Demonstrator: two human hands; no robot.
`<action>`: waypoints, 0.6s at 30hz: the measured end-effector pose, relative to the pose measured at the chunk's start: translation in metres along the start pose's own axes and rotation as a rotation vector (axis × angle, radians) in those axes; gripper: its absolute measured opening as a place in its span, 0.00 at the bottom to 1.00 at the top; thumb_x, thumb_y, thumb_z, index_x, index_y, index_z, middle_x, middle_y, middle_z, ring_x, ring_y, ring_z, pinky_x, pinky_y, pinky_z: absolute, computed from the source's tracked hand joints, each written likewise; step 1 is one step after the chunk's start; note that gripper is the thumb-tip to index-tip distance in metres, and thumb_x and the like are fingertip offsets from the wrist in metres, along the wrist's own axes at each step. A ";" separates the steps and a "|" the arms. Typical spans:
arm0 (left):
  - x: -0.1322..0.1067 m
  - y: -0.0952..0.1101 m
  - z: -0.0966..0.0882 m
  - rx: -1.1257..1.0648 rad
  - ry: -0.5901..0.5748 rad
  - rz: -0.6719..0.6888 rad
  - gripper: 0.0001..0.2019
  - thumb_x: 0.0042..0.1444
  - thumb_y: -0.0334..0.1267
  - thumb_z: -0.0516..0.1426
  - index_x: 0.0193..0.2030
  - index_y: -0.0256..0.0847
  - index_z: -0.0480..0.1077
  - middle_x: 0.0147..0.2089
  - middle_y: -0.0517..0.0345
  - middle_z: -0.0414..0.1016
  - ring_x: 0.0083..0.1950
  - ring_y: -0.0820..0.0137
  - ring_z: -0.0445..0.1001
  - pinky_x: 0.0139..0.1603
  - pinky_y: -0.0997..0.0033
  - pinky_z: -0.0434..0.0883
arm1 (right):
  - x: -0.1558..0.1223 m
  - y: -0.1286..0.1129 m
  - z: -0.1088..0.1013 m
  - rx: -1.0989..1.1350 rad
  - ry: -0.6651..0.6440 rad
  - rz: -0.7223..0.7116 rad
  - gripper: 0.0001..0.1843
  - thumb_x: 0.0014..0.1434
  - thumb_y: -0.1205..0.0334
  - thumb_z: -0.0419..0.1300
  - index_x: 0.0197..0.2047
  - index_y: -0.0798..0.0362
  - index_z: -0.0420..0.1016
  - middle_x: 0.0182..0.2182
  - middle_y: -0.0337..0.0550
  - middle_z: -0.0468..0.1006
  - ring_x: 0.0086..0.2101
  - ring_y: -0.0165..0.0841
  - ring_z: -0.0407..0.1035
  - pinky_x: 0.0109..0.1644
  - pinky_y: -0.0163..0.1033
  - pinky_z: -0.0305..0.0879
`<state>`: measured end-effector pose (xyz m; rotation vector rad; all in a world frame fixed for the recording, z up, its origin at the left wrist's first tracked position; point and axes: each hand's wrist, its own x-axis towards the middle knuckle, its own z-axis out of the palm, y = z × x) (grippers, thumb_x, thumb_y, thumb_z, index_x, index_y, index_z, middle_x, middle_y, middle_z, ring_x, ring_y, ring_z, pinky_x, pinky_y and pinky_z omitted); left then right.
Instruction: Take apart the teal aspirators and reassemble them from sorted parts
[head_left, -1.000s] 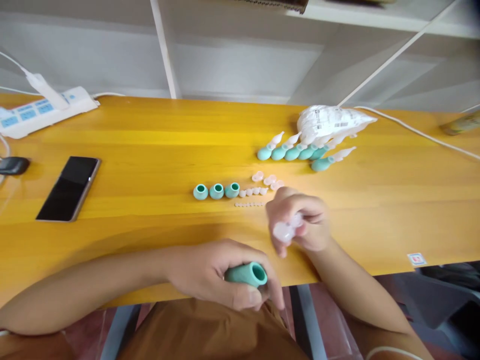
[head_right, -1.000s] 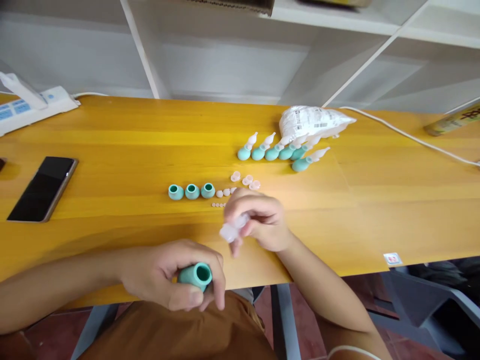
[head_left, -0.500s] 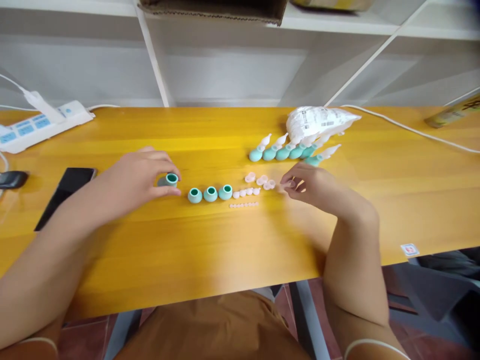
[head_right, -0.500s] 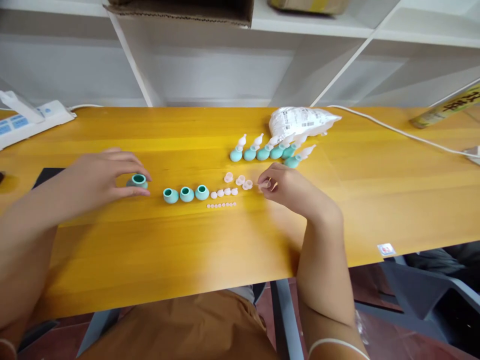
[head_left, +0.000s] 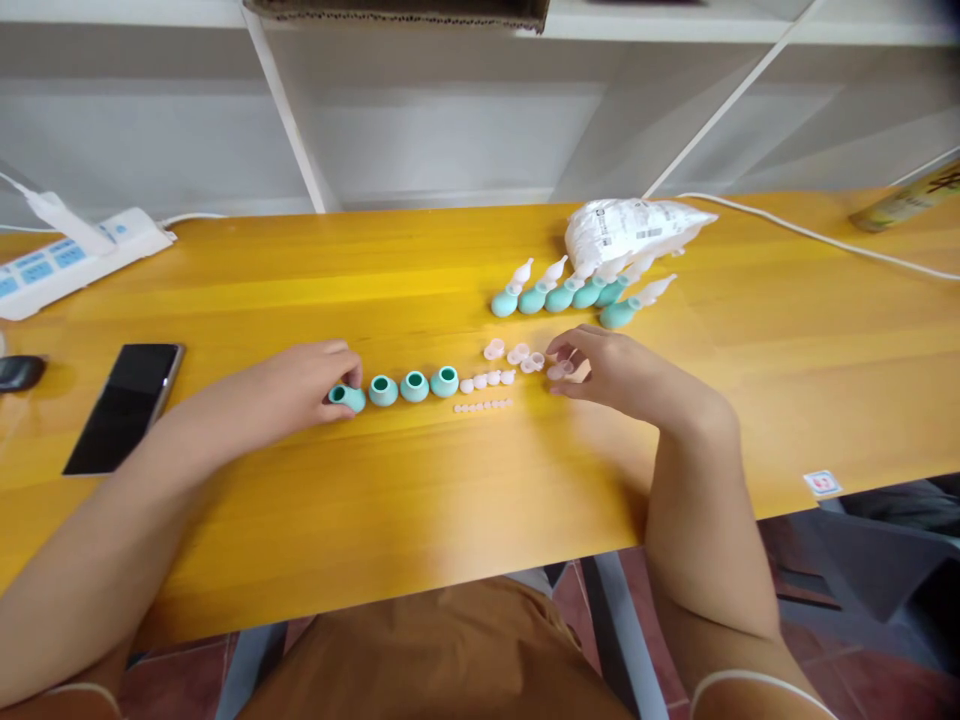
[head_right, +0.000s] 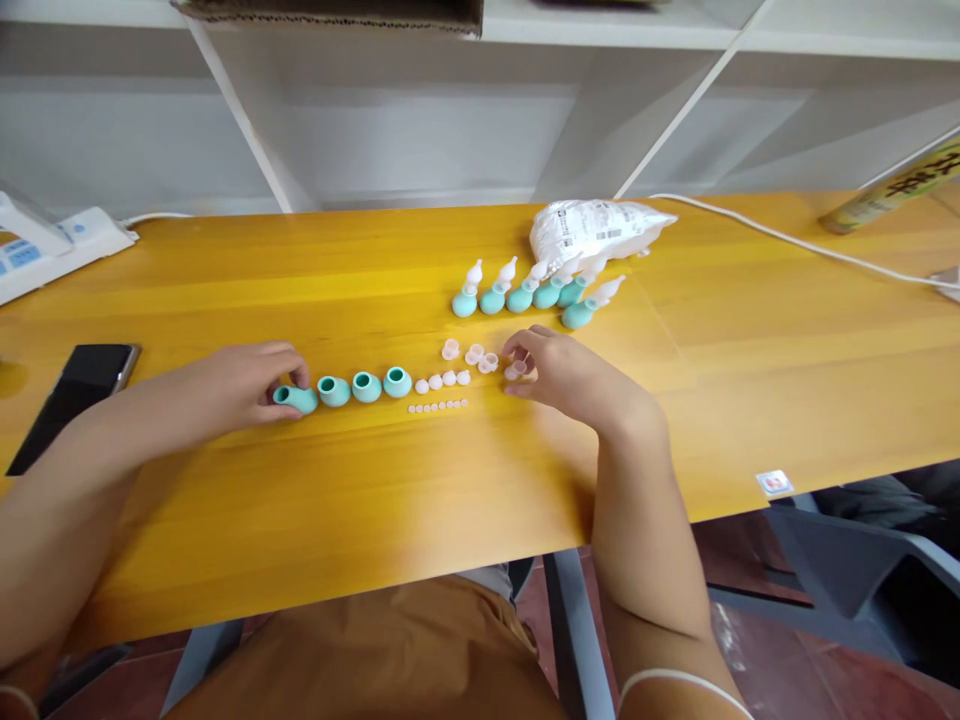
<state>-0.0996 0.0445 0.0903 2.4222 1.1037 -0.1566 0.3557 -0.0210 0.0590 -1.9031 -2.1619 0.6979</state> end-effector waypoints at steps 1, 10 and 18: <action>0.001 0.002 0.001 -0.003 0.002 -0.005 0.10 0.63 0.47 0.61 0.48 0.48 0.75 0.49 0.59 0.80 0.42 0.64 0.74 0.45 0.67 0.66 | 0.001 0.001 0.001 0.003 -0.013 0.045 0.25 0.56 0.50 0.75 0.54 0.49 0.80 0.47 0.51 0.86 0.42 0.47 0.82 0.48 0.51 0.80; 0.004 0.009 0.004 -0.001 -0.005 0.006 0.09 0.62 0.40 0.61 0.49 0.47 0.75 0.50 0.57 0.78 0.45 0.62 0.76 0.46 0.64 0.68 | 0.005 -0.009 0.008 -0.032 0.008 -0.024 0.15 0.65 0.58 0.67 0.54 0.48 0.81 0.48 0.51 0.84 0.41 0.44 0.82 0.52 0.50 0.79; -0.014 0.006 -0.011 0.056 0.025 -0.025 0.28 0.62 0.55 0.67 0.65 0.47 0.73 0.63 0.50 0.78 0.55 0.54 0.81 0.53 0.60 0.72 | 0.010 -0.011 0.016 -0.030 0.022 -0.077 0.20 0.67 0.53 0.70 0.59 0.49 0.81 0.50 0.51 0.81 0.41 0.45 0.82 0.52 0.50 0.79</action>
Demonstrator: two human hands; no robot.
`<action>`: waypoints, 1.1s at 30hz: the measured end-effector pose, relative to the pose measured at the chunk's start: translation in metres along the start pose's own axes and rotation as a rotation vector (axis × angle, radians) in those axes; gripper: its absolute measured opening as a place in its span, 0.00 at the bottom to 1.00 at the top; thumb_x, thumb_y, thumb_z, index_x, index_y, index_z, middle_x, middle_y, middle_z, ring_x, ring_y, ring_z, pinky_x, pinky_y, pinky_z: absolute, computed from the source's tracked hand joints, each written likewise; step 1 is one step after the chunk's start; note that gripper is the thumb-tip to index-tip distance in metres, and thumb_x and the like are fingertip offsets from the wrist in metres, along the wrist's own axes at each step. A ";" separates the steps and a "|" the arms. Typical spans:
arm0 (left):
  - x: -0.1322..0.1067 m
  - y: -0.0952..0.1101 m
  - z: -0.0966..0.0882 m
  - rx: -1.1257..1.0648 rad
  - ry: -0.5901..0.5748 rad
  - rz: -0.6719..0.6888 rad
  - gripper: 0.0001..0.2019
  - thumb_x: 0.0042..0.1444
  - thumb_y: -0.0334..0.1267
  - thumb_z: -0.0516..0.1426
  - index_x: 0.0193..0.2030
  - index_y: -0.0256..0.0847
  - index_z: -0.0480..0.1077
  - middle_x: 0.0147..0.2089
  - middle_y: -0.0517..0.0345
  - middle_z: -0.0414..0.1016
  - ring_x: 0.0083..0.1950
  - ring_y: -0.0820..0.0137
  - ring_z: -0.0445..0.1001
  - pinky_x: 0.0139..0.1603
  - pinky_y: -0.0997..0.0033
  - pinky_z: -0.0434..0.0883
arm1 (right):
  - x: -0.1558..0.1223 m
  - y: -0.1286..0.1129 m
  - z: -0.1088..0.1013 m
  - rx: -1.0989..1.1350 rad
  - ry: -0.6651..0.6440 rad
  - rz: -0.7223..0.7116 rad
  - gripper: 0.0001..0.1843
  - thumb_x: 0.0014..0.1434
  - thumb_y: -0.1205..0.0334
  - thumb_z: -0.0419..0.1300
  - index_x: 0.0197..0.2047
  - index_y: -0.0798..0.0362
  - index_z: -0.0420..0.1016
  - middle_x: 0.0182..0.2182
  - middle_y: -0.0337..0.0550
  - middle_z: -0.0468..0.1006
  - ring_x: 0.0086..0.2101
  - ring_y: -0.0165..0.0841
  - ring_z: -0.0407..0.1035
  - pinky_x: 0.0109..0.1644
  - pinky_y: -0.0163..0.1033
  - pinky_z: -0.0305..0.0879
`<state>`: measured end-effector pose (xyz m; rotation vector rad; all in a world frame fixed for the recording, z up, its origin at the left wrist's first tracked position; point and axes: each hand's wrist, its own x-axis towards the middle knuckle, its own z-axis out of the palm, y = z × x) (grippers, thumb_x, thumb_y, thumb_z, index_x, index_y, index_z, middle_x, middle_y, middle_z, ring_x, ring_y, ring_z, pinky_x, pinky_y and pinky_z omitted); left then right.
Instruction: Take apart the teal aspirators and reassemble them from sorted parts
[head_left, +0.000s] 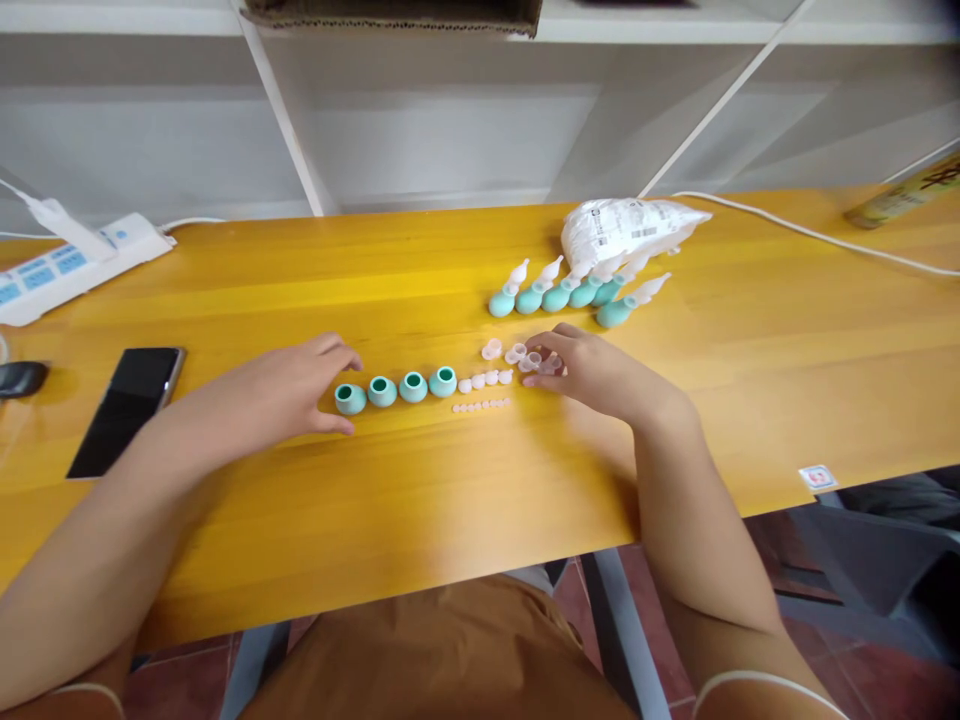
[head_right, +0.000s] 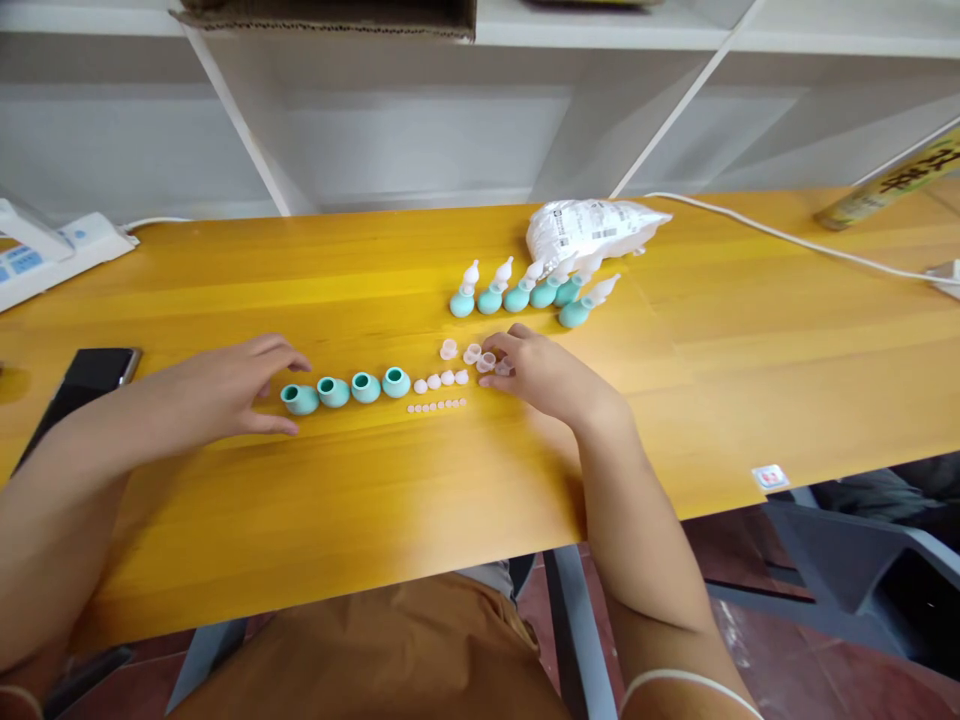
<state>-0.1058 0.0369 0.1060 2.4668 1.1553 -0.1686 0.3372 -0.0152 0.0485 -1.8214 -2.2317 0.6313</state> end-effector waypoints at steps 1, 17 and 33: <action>-0.003 0.001 -0.006 0.018 0.032 -0.009 0.31 0.62 0.59 0.66 0.68 0.48 0.72 0.65 0.49 0.77 0.57 0.52 0.81 0.54 0.59 0.72 | 0.001 0.000 0.002 0.001 0.011 -0.011 0.20 0.68 0.53 0.69 0.60 0.48 0.81 0.51 0.51 0.81 0.41 0.45 0.82 0.53 0.51 0.79; 0.178 0.092 -0.014 0.025 -0.131 0.364 0.25 0.61 0.45 0.70 0.62 0.37 0.79 0.60 0.46 0.81 0.50 0.61 0.80 0.50 0.65 0.73 | 0.034 -0.001 0.024 0.056 0.140 -0.240 0.17 0.74 0.55 0.65 0.61 0.50 0.82 0.52 0.54 0.78 0.46 0.47 0.79 0.56 0.50 0.76; 0.183 0.084 0.016 0.029 -0.028 0.335 0.10 0.55 0.45 0.68 0.40 0.44 0.79 0.45 0.46 0.80 0.45 0.52 0.79 0.45 0.56 0.73 | 0.051 -0.020 0.034 0.041 0.149 -0.286 0.12 0.77 0.56 0.61 0.56 0.52 0.81 0.49 0.53 0.78 0.44 0.45 0.77 0.52 0.46 0.72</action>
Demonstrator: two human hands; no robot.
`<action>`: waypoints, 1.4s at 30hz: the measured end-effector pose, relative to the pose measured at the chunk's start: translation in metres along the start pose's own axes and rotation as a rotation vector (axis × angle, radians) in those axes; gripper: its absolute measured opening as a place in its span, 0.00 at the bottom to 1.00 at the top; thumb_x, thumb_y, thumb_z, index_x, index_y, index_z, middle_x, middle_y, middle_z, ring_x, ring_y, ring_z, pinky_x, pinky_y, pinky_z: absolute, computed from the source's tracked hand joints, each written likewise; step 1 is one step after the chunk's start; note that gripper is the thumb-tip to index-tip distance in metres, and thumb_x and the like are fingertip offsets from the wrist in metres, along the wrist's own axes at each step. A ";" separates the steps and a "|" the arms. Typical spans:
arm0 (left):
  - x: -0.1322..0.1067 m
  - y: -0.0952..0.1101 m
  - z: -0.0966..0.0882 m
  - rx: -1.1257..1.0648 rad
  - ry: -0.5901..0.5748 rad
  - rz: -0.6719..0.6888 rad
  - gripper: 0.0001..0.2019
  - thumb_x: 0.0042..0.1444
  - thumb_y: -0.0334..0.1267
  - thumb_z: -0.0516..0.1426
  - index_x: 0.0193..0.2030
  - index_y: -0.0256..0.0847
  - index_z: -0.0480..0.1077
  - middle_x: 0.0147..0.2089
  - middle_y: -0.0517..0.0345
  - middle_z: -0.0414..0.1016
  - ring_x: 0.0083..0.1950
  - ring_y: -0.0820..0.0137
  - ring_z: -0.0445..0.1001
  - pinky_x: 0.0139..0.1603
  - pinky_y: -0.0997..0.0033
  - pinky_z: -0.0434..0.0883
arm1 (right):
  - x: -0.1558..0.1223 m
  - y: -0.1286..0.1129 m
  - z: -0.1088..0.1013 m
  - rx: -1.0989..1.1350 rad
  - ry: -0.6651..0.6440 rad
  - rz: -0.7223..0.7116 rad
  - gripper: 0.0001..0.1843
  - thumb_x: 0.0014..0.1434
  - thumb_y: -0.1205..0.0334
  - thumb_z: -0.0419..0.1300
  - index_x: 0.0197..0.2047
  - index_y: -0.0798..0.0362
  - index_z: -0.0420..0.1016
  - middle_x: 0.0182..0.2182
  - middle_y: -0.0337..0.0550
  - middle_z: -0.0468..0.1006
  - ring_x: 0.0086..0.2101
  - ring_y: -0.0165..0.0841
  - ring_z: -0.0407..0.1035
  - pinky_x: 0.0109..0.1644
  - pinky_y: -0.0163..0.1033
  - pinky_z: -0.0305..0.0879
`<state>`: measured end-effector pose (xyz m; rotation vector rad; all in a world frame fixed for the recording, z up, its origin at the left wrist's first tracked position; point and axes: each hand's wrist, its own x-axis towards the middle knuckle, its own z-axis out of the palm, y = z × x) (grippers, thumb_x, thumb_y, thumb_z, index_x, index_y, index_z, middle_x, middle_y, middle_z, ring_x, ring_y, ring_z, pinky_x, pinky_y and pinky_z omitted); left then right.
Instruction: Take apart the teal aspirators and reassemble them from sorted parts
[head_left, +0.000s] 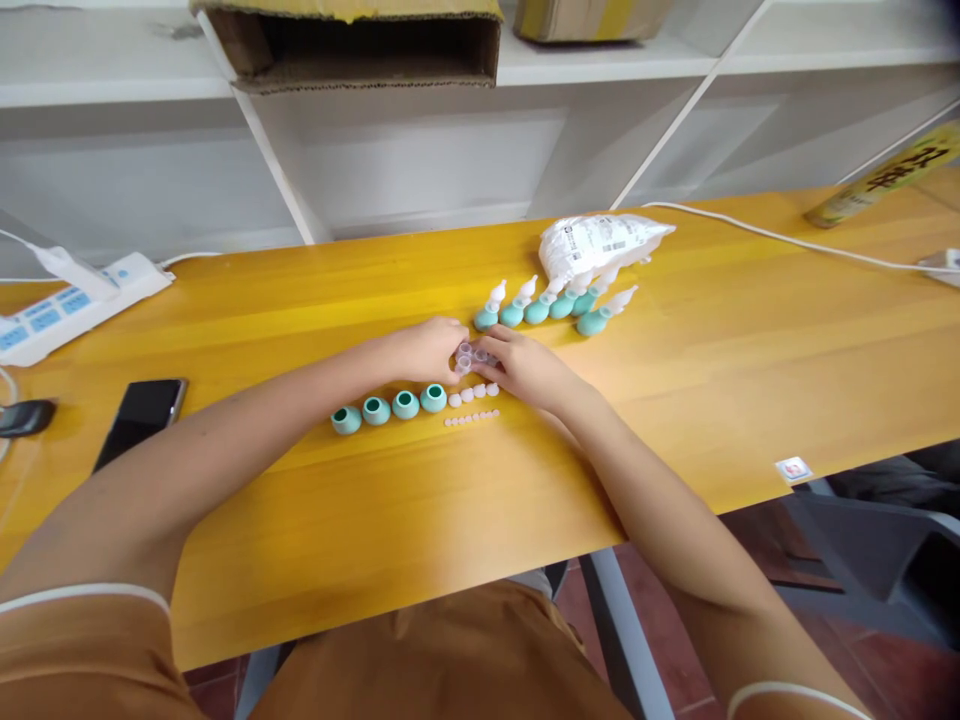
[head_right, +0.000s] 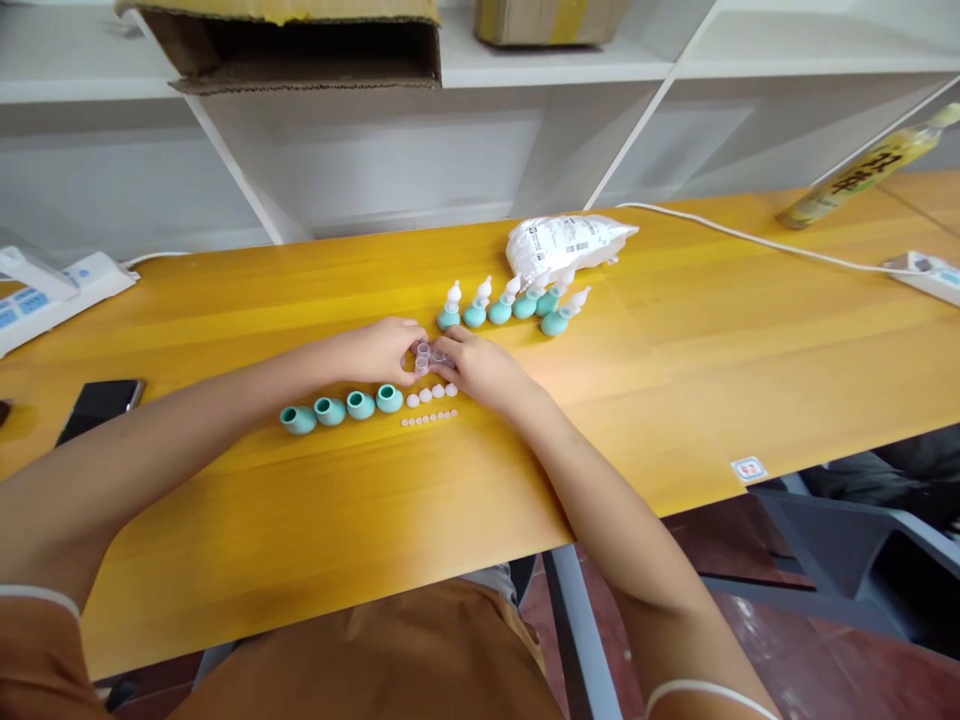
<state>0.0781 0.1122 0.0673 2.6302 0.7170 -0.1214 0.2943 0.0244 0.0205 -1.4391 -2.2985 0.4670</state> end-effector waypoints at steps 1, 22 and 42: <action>-0.001 0.001 0.001 0.000 -0.002 -0.003 0.11 0.56 0.47 0.68 0.41 0.44 0.79 0.45 0.46 0.80 0.46 0.51 0.79 0.45 0.55 0.74 | 0.002 -0.001 0.000 -0.006 -0.011 -0.005 0.12 0.76 0.57 0.62 0.56 0.52 0.81 0.49 0.53 0.78 0.43 0.44 0.76 0.51 0.46 0.72; -0.025 -0.026 -0.002 0.114 0.052 -0.101 0.07 0.66 0.39 0.62 0.44 0.41 0.81 0.48 0.47 0.84 0.49 0.56 0.82 0.51 0.62 0.73 | 0.059 -0.016 -0.002 -0.187 -0.202 -0.157 0.08 0.75 0.61 0.64 0.50 0.54 0.83 0.46 0.51 0.83 0.41 0.40 0.76 0.47 0.42 0.67; -0.139 -0.072 -0.022 0.149 0.025 -0.313 0.08 0.66 0.40 0.63 0.47 0.40 0.80 0.45 0.55 0.84 0.44 0.64 0.77 0.47 0.67 0.68 | 0.141 -0.100 0.038 -0.149 -0.299 -0.247 0.08 0.70 0.61 0.73 0.49 0.54 0.85 0.53 0.52 0.84 0.42 0.39 0.78 0.43 0.41 0.64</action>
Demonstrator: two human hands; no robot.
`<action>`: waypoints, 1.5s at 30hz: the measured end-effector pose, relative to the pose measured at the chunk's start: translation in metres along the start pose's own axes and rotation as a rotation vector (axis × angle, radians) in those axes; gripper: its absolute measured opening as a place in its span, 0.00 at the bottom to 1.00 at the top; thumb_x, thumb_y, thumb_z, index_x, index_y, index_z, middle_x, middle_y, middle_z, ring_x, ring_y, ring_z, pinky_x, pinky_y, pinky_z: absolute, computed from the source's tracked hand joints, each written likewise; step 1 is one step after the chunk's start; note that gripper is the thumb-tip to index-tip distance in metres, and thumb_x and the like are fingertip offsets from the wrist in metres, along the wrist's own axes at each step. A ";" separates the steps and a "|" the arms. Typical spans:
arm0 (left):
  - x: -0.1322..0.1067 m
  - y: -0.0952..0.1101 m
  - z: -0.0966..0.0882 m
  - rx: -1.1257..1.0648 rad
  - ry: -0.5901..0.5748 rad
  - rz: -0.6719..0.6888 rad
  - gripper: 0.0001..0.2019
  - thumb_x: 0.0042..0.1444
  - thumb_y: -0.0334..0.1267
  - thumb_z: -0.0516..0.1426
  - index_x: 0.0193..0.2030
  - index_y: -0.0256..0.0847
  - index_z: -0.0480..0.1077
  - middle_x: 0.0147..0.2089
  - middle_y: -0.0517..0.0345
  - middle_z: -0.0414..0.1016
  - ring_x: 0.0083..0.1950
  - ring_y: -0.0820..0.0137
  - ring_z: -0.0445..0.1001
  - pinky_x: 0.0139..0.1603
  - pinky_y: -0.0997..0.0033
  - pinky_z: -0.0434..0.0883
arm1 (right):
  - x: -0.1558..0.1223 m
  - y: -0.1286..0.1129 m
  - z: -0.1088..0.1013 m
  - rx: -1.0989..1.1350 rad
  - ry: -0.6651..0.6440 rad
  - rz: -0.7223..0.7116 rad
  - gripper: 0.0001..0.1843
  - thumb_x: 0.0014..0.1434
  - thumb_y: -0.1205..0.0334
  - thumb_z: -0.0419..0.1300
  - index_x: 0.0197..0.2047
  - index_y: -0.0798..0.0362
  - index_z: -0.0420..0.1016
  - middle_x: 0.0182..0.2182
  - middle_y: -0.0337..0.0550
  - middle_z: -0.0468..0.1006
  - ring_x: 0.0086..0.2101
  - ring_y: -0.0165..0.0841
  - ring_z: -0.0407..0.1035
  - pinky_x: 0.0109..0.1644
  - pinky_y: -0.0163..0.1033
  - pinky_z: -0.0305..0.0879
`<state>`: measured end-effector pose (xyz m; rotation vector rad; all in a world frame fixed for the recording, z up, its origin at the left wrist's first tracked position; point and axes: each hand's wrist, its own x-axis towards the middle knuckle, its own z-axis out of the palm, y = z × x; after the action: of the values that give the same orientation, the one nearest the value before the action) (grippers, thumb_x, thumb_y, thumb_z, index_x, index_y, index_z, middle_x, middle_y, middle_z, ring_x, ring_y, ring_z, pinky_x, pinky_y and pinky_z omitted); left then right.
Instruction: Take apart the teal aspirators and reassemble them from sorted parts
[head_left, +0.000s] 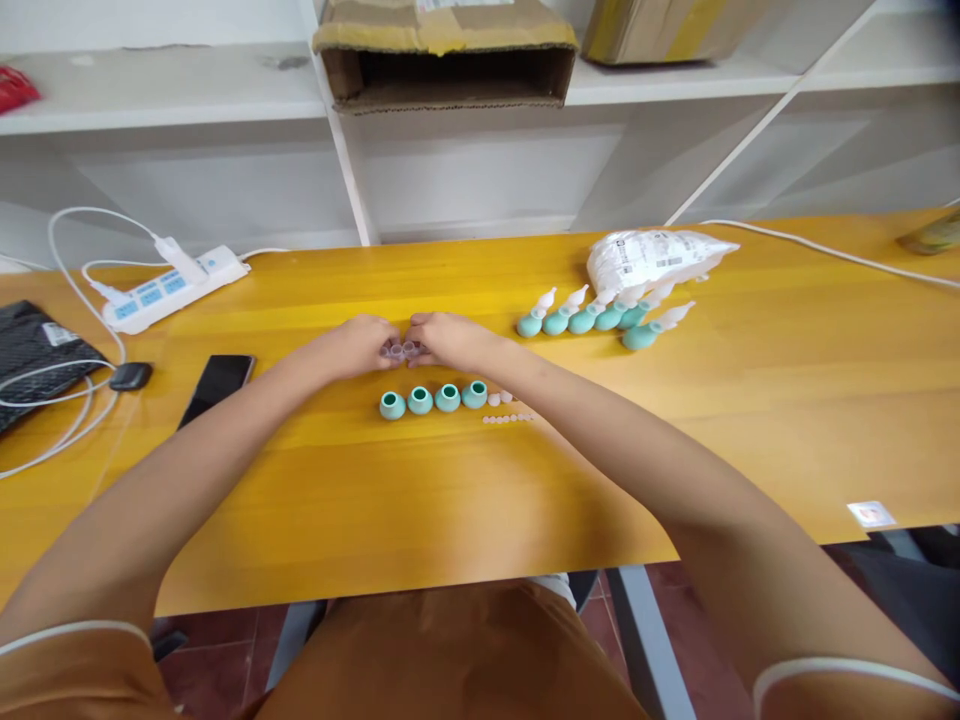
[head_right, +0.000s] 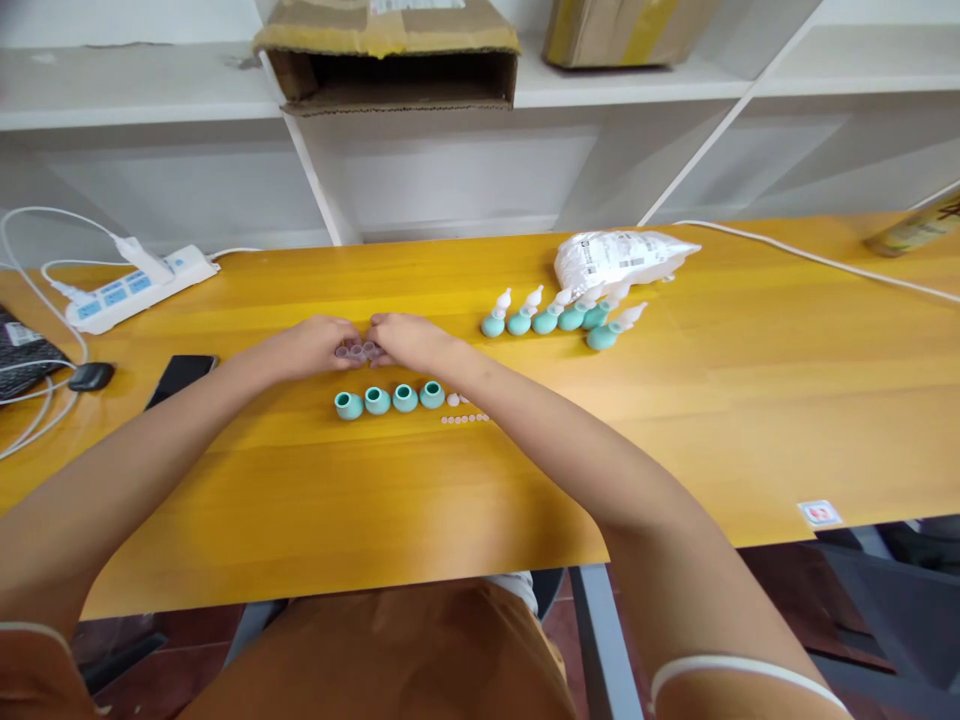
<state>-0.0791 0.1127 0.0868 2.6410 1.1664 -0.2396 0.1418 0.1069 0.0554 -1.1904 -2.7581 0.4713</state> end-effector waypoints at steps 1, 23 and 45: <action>0.001 -0.002 0.002 -0.008 0.002 -0.003 0.09 0.65 0.41 0.63 0.47 0.40 0.80 0.45 0.53 0.85 0.45 0.62 0.78 0.47 0.66 0.68 | 0.001 0.001 0.000 0.008 0.001 0.005 0.09 0.70 0.59 0.74 0.50 0.54 0.85 0.52 0.52 0.84 0.42 0.40 0.78 0.44 0.41 0.65; -0.014 -0.020 0.034 -0.264 0.229 -0.022 0.12 0.65 0.45 0.66 0.50 0.44 0.81 0.48 0.53 0.84 0.47 0.60 0.81 0.52 0.62 0.75 | -0.010 0.022 0.013 0.169 0.103 -0.017 0.08 0.63 0.66 0.76 0.45 0.54 0.85 0.42 0.48 0.86 0.39 0.38 0.76 0.46 0.40 0.67; -0.024 -0.030 0.071 -0.625 0.408 -0.033 0.14 0.61 0.47 0.70 0.51 0.46 0.80 0.46 0.56 0.85 0.45 0.62 0.82 0.53 0.60 0.78 | -0.002 0.043 0.014 0.286 0.053 -0.089 0.11 0.61 0.67 0.76 0.47 0.53 0.85 0.41 0.44 0.86 0.38 0.36 0.79 0.47 0.40 0.72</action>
<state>-0.1211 0.0947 0.0201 2.1542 1.1520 0.5914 0.1703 0.1299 0.0285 -0.9936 -2.5750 0.7807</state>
